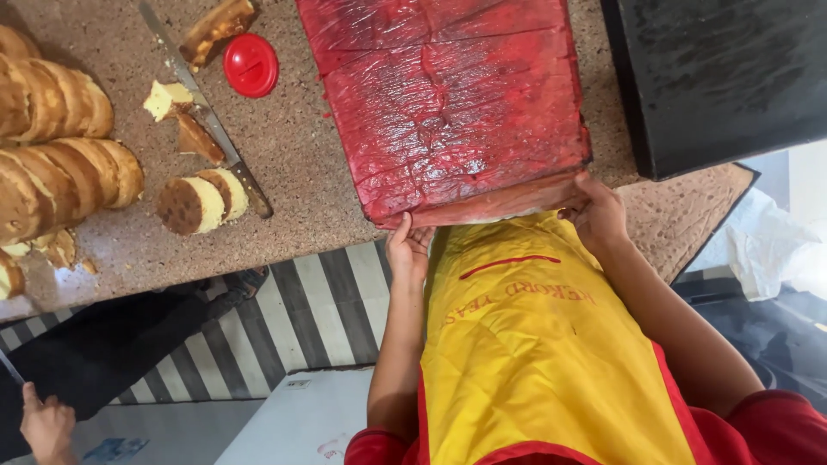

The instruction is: The person cuts round pieces from a large baked sheet cake on a tray using a round cutter, moving cut rounds aside and stacking them on the counter. The person then carries the empty tray away, brings over a large red sheet, peels it off a tray by hand, and presses it flat on the counter.

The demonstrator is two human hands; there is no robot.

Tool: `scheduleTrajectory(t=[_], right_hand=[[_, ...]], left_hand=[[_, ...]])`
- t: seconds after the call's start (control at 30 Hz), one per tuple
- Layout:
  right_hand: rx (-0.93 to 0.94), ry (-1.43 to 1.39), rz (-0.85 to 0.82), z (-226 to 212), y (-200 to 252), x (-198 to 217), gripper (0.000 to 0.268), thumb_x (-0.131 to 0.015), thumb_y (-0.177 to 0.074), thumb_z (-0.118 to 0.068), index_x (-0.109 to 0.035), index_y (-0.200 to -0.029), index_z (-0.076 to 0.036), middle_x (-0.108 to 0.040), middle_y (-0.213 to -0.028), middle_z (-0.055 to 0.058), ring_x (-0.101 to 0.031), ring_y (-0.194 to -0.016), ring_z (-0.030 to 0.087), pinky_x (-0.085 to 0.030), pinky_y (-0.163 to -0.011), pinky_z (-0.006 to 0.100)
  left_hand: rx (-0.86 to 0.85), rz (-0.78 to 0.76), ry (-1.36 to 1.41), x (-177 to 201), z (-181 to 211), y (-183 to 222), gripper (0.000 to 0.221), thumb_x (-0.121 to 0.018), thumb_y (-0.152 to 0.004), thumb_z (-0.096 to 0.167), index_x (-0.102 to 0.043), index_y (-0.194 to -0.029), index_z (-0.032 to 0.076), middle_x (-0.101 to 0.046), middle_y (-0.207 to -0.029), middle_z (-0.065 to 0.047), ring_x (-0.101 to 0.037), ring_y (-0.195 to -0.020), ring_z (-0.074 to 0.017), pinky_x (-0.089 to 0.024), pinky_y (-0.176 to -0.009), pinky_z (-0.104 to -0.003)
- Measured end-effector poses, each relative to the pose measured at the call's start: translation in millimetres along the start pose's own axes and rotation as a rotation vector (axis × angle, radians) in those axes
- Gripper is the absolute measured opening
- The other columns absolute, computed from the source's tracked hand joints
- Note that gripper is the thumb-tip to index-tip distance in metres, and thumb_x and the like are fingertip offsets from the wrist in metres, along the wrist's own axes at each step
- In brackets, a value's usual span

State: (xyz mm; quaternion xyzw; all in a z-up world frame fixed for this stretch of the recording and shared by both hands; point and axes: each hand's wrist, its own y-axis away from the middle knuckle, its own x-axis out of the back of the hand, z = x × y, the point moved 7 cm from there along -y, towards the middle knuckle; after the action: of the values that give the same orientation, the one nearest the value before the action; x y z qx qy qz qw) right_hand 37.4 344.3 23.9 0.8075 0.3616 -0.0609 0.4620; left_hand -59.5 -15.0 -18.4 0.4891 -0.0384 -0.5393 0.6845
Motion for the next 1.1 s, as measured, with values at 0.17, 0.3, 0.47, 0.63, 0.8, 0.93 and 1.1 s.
scheduleTrajectory(t=[0.17,0.3,0.47,0.63,0.8,0.93,1.1], right_hand=[[-0.037,-0.014,0.074,1,-32,15,0.023,-0.070,-0.101,-0.025,-0.062,-0.094,-0.004,-0.067,-0.078,0.012,-0.067,-0.063,0.027,-0.056,-0.057,0.043],[-0.013,0.143,0.130,-11,-32,10,0.019,-0.071,-0.100,-0.021,-0.062,-0.094,-0.005,-0.069,-0.082,0.011,-0.069,-0.064,0.026,-0.055,-0.054,0.041],[0.065,0.229,0.199,-13,-31,13,0.018,-0.073,-0.098,-0.015,-0.061,-0.092,-0.004,-0.069,-0.080,0.011,-0.065,-0.059,0.024,-0.051,-0.049,0.037],[0.096,0.196,0.219,-20,-31,5,0.017,-0.072,-0.097,-0.011,-0.060,-0.089,-0.002,-0.066,-0.076,0.012,-0.063,-0.056,0.023,-0.048,-0.047,0.036],[0.080,0.107,0.271,-22,-35,5,0.014,-0.072,-0.095,-0.005,-0.062,-0.088,0.000,-0.066,-0.075,0.010,-0.063,-0.057,0.020,-0.047,-0.048,0.035],[0.010,0.024,0.290,-17,-45,8,0.008,-0.070,-0.098,-0.004,-0.064,-0.094,0.000,-0.069,-0.079,0.011,-0.066,-0.062,0.020,-0.051,-0.052,0.032],[-0.072,-0.081,0.225,-7,-64,20,0.008,-0.066,-0.101,-0.006,-0.065,-0.103,0.001,-0.073,-0.087,0.013,-0.070,-0.068,0.022,-0.059,-0.059,0.029]], left_hand=[[0.085,-0.032,0.063,24,-11,-20,0.022,-0.072,-0.098,0.022,-0.064,-0.108,0.004,-0.072,-0.092,-0.012,-0.072,-0.083,-0.0253,-0.063,-0.080,-0.043],[0.091,0.007,0.031,-2,12,-3,0.028,-0.071,-0.096,0.027,-0.064,-0.107,0.001,-0.073,-0.091,-0.012,-0.073,-0.082,-0.0251,-0.063,-0.077,-0.041],[0.013,0.119,-0.062,0,18,1,0.027,-0.071,-0.097,0.023,-0.066,-0.108,-0.001,-0.074,-0.090,-0.013,-0.074,-0.078,-0.0261,-0.063,-0.068,-0.038],[0.081,0.104,-0.045,-9,26,-11,0.028,-0.065,-0.097,0.024,-0.067,-0.103,-0.003,-0.077,-0.091,-0.021,-0.077,-0.080,-0.0297,-0.065,-0.070,-0.041],[0.165,0.078,-0.036,-10,31,-31,0.033,-0.062,-0.099,0.025,-0.069,-0.098,-0.007,-0.076,-0.089,-0.022,-0.077,-0.082,-0.0300,-0.066,-0.074,-0.041],[0.269,0.092,0.053,-8,25,-44,0.030,-0.063,-0.099,0.026,-0.071,-0.100,-0.002,-0.077,-0.093,-0.018,-0.077,-0.087,-0.0281,-0.065,-0.077,-0.038],[0.309,0.103,0.116,-16,27,-51,0.026,-0.064,-0.099,0.025,-0.069,-0.103,0.000,-0.076,-0.100,-0.018,-0.076,-0.091,-0.0287,-0.065,-0.081,-0.039]])
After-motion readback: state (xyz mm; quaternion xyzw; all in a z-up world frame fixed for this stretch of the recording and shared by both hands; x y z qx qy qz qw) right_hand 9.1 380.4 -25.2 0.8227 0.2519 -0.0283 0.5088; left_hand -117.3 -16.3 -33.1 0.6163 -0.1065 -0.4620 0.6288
